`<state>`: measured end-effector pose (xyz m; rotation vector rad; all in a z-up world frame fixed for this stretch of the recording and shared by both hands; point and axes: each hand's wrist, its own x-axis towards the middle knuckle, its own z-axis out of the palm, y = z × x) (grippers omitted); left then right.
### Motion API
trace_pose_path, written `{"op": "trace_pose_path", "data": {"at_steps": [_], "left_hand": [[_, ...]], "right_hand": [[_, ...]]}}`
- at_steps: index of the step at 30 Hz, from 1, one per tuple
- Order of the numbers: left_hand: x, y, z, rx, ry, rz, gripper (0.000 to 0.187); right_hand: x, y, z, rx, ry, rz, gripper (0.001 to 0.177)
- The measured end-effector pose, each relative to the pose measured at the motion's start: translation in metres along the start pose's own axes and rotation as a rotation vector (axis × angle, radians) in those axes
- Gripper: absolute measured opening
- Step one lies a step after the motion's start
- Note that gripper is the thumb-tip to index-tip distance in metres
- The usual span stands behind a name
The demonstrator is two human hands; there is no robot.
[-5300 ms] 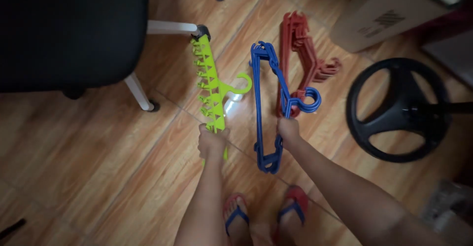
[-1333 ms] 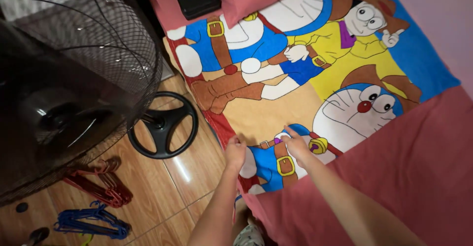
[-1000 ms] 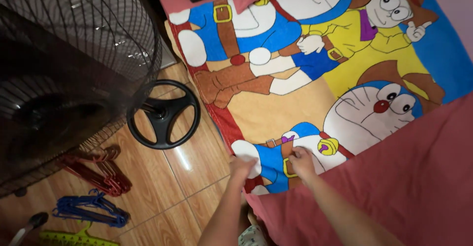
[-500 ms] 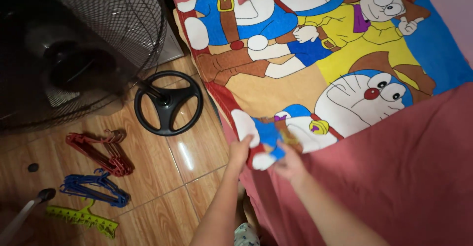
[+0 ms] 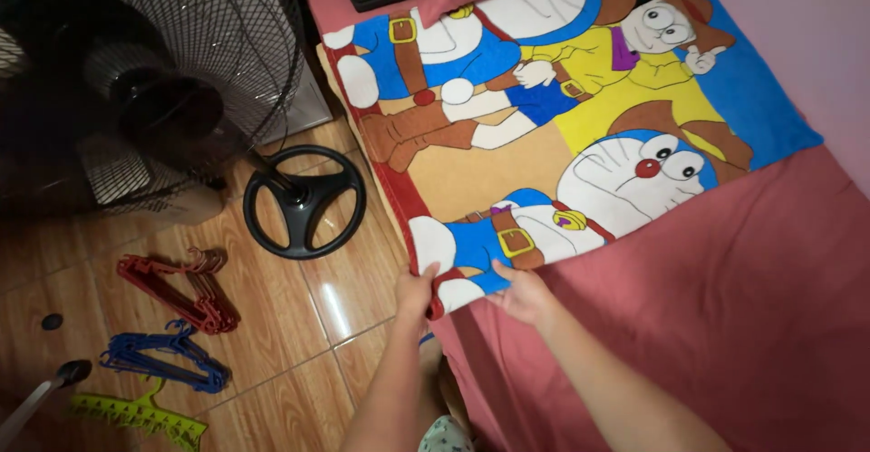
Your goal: The person is folding a character-themed blanket on a bed.
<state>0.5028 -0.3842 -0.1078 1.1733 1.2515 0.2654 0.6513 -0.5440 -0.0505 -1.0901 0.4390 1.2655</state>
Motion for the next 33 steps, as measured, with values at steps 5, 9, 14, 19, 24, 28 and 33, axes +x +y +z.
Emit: {"op": "trace_pose_path", "data": {"at_steps": [5, 9, 14, 19, 24, 28, 33], "left_hand": [[0.007, -0.034, -0.006, 0.211, 0.093, -0.102, 0.049], [-0.008, -0.014, -0.008, 0.437, 0.200, -0.232, 0.051], [0.024, 0.026, 0.034, 0.498, 0.285, 0.000, 0.049], [0.074, 0.058, 0.109, 0.493, 0.139, 0.338, 0.037], [0.117, 0.104, 0.179, 0.480, -0.119, 0.527, 0.041], [0.161, 0.124, 0.216, 0.639, -0.188, 0.575, 0.046], [0.210, 0.118, 0.255, 0.732, -0.215, 0.522, 0.049]], "right_hand": [[0.033, 0.059, -0.060, -0.074, 0.038, 0.156, 0.029], [0.013, 0.055, -0.065, -0.422, 0.232, 0.325, 0.025], [0.082, 0.012, -0.117, -0.607, 0.428, -0.093, 0.023], [0.109, -0.073, -0.130, -1.010, 0.582, -0.791, 0.035], [0.112, -0.154, -0.103, -1.116, 0.734, -0.760, 0.052], [0.168, -0.179, -0.092, -1.239, 0.698, -0.952, 0.059], [0.188, -0.199, -0.006, -1.607, 0.554, -0.921, 0.064]]}}
